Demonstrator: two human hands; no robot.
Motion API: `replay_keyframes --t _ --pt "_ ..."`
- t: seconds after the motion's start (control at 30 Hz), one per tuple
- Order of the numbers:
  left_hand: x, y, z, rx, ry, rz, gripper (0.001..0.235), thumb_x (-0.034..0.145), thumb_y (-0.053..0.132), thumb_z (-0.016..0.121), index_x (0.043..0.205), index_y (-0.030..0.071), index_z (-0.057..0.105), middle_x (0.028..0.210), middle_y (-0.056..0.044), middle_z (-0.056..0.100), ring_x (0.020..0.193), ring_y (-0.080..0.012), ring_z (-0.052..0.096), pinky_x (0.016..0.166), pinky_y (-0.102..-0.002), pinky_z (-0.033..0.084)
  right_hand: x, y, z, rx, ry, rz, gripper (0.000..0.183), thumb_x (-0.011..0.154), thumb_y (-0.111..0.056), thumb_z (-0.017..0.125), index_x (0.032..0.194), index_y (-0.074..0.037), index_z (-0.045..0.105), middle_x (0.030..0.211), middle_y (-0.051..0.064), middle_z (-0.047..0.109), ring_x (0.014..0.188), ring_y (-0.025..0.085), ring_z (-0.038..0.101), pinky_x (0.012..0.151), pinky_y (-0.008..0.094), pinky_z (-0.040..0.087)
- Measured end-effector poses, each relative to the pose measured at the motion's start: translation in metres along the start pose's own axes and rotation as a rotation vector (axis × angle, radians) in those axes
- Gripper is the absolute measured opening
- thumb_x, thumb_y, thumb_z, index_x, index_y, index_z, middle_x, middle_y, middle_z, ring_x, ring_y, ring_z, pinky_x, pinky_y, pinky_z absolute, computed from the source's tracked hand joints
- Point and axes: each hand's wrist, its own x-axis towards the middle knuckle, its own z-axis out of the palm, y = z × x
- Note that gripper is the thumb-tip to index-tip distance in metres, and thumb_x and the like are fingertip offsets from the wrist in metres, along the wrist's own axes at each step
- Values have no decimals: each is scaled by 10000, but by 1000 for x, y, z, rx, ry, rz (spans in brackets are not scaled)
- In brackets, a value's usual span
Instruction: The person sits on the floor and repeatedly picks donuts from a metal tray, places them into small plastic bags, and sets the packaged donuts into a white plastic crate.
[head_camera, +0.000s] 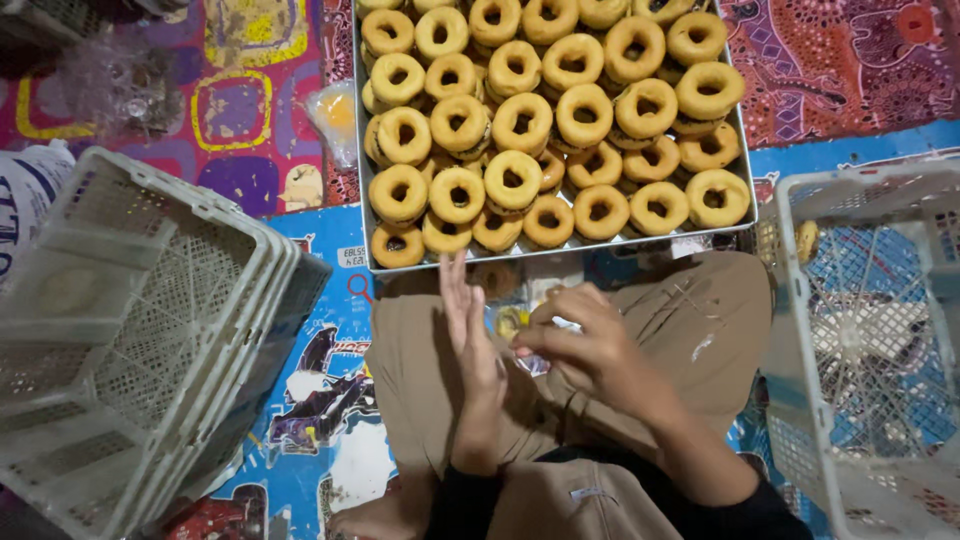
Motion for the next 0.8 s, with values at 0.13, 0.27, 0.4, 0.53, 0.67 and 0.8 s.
replay_keyframes --t 0.13,0.27,0.4,0.53,0.67,0.8 --pt "-16 -3 -20 12 -532 -87 336 1149 258 549 1167 -64 640 881 -9 649 786 -51 590 722 -208 467 14 -3 -17 203 -161 254 220 861 -140 795 1075 -102 757 946 19 717 869 169 689 722 316 569" --pt "-28 3 -18 148 -571 -292 189 1004 58 590 1144 -46 661 1009 -34 715 936 -77 660 805 -246 540 19 -11 -36 -58 -85 -3 266 801 -165 829 1000 -58 690 958 73 635 862 235 613 706 366 504" --pt "-33 17 -4 208 -500 -316 140 1033 56 570 1048 -34 676 922 -20 687 844 -59 618 719 -266 510 21 -21 -46 -268 -158 -126 432 712 -158 779 1125 -41 731 938 67 606 814 260 580 668 384 504" --pt "-32 38 2 536 -541 -7 128 1021 56 574 960 -42 629 838 -131 674 723 -186 629 663 -352 512 23 -33 -53 -259 -245 -101 508 707 -135 743 1196 -9 691 970 78 608 872 273 614 711 379 542" --pt "-30 54 5 804 -561 159 143 991 88 601 903 -25 599 849 -195 665 774 -335 658 678 -403 506 10 -22 -43 -194 -302 -95 484 734 -152 744 1165 51 659 981 118 594 902 294 613 704 385 549" --pt "-27 65 -6 850 -462 -132 218 1019 166 585 1164 48 697 1033 -175 758 941 -279 750 795 -361 554 -19 36 -22 -315 -214 -58 312 745 -122 739 998 36 645 980 160 599 940 342 597 745 452 547"
